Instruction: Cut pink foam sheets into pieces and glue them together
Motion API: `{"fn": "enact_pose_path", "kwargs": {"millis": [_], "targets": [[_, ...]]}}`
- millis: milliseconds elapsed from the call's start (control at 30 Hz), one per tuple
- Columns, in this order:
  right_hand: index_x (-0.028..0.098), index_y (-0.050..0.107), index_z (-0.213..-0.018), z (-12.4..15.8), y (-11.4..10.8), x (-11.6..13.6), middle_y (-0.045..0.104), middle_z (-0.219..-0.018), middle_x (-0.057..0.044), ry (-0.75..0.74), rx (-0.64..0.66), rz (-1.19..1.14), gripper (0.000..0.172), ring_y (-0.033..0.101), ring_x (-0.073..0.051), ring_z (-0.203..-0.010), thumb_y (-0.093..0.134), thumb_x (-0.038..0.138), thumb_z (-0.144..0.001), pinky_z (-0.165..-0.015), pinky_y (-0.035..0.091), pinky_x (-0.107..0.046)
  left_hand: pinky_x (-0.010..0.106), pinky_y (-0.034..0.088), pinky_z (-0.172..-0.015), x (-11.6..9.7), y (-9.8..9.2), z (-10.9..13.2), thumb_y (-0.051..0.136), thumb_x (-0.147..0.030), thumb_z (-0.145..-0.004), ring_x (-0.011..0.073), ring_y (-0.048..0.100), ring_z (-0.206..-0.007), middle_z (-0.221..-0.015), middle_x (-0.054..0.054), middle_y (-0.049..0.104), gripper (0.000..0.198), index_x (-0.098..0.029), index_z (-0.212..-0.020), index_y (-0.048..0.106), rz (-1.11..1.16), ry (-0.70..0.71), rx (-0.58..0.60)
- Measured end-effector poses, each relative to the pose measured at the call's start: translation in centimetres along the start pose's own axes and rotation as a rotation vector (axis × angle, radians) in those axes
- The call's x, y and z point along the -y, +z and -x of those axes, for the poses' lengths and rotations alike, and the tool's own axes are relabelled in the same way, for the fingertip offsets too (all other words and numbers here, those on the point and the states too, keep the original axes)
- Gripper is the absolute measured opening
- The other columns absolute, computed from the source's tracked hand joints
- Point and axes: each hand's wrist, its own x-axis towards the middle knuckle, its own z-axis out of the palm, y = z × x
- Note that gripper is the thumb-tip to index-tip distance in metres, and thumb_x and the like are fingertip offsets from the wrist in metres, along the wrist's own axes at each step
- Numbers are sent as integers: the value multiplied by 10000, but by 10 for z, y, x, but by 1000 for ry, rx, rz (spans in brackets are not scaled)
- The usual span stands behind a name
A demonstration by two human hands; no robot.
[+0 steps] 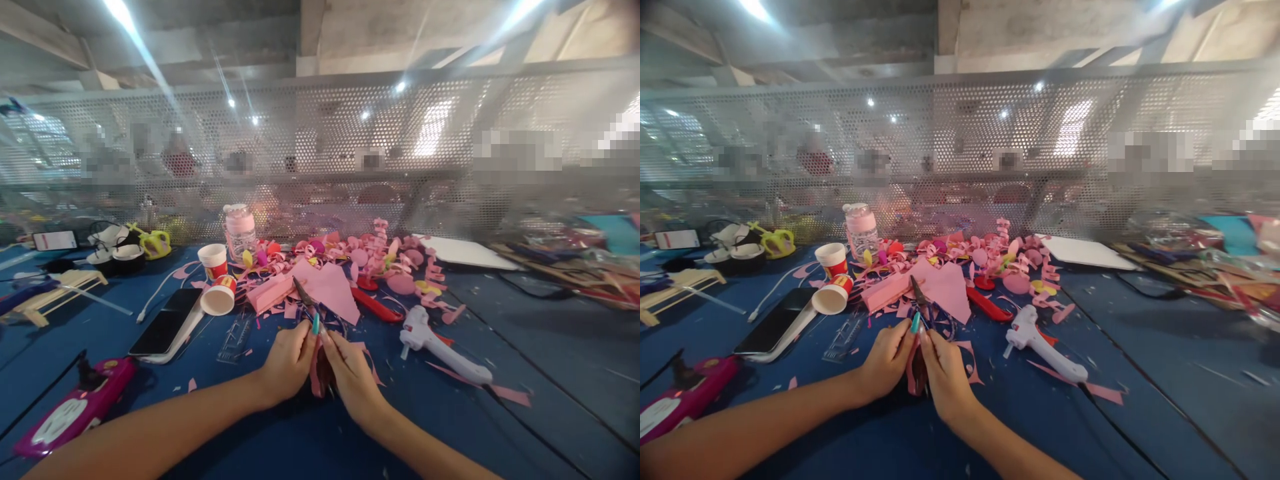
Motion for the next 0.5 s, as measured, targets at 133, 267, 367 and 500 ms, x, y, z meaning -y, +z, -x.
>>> {"fn": "enact_pose_path", "kwargs": {"millis": [133,267,367,500], "targets": [[208,383,-622,1,-2,0,430,-488,42,-65,-49,90,412,416,-99,-425,367,567,-824,-423,335,-224,230,336,-493,2,1,0,263,-295,-909,132,514,-482,-545,-2,543,297,-189,-705,453,-21,17,16],[199,396,-642,-1,-2,-4,426,-543,37,-68,-53,72,393,410,-97,-482,385,546,-828,-465,346,-223,225,322,-491,2,1,0,253,-312,-916,125,506,-491,-552,-6,534,314,-186,-708,452,4,32,51],[199,403,-668,-2,-1,-4,424,-567,37,-34,-47,-5,403,415,-97,-486,376,571,-818,-458,354,-219,219,305,-475,0,0,1,263,-322,-915,111,474,-467,-533,-19,505,319,-183,-692,446,62,35,85],[202,387,-645,-1,-1,1,389,-531,51,-19,-45,-15,397,381,-87,-448,396,561,-814,-422,322,-213,213,317,-478,-1,-3,1,254,-329,-917,100,440,-456,-527,-27,488,330,-172,-717,465,210,-6,94]]}}
